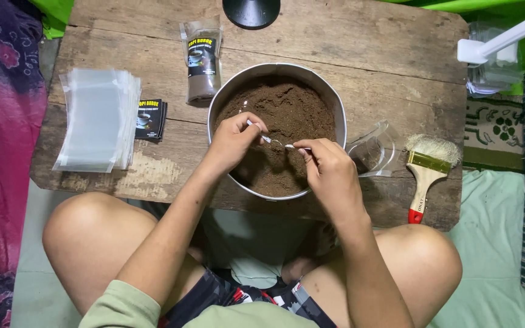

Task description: Filling small plastic bags with ground coffee using a spoon.

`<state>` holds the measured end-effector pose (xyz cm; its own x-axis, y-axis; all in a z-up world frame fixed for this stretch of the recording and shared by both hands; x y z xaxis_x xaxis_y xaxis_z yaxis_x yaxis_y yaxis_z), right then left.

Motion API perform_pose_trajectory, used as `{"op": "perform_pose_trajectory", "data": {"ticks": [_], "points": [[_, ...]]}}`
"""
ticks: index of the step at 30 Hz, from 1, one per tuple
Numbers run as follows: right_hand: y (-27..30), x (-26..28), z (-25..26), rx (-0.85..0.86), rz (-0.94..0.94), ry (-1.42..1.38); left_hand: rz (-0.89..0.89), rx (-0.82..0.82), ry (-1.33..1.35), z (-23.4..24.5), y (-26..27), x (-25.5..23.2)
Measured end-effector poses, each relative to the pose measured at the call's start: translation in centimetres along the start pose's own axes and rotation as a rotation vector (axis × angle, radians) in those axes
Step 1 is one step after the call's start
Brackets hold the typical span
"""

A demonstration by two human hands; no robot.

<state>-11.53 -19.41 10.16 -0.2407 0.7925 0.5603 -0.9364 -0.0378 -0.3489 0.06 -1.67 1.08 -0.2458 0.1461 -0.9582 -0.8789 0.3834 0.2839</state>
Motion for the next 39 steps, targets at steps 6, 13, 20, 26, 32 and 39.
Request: {"op": "perform_pose_trajectory", "data": {"ticks": [6, 13, 20, 26, 32, 39], "points": [[0.0, 0.3, 0.7, -0.012, -0.012, -0.028, -0.037, -0.027, -0.021, 0.2, 0.0, 0.2], [-0.5, 1.6, 0.4, 0.012, -0.009, -0.126, -0.039, -0.007, -0.03, -0.3, 0.1, 0.4], [-0.6, 0.8, 0.1, 0.034, -0.062, -0.126, -0.031, 0.023, -0.005, -0.5, 0.5, -0.2], [-0.7, 0.8, 0.5, 0.034, -0.1, -0.125, -0.019, 0.043, 0.014, -0.6, 0.4, -0.2], [-0.7, 0.3, 0.8, 0.031, -0.114, -0.109, -0.024, 0.048, 0.029, -0.6, -0.1, 0.5], [-0.1, -0.5, 0.5, 0.028, -0.141, -0.03, -0.04, -0.042, 0.025, -0.3, -0.6, 0.9]]}}
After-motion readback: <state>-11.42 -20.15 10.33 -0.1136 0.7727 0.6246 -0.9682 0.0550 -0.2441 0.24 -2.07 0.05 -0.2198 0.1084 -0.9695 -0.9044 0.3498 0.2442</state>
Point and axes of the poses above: each hand's wrist, its own y-axis away from the middle knuckle, its own z-axis out of the back of the hand, x = y × z, the point moved 3 cm from there along -y, towards the middle knuckle, and after that the axes turned 6 degrees about z, right-handed, at the moved point
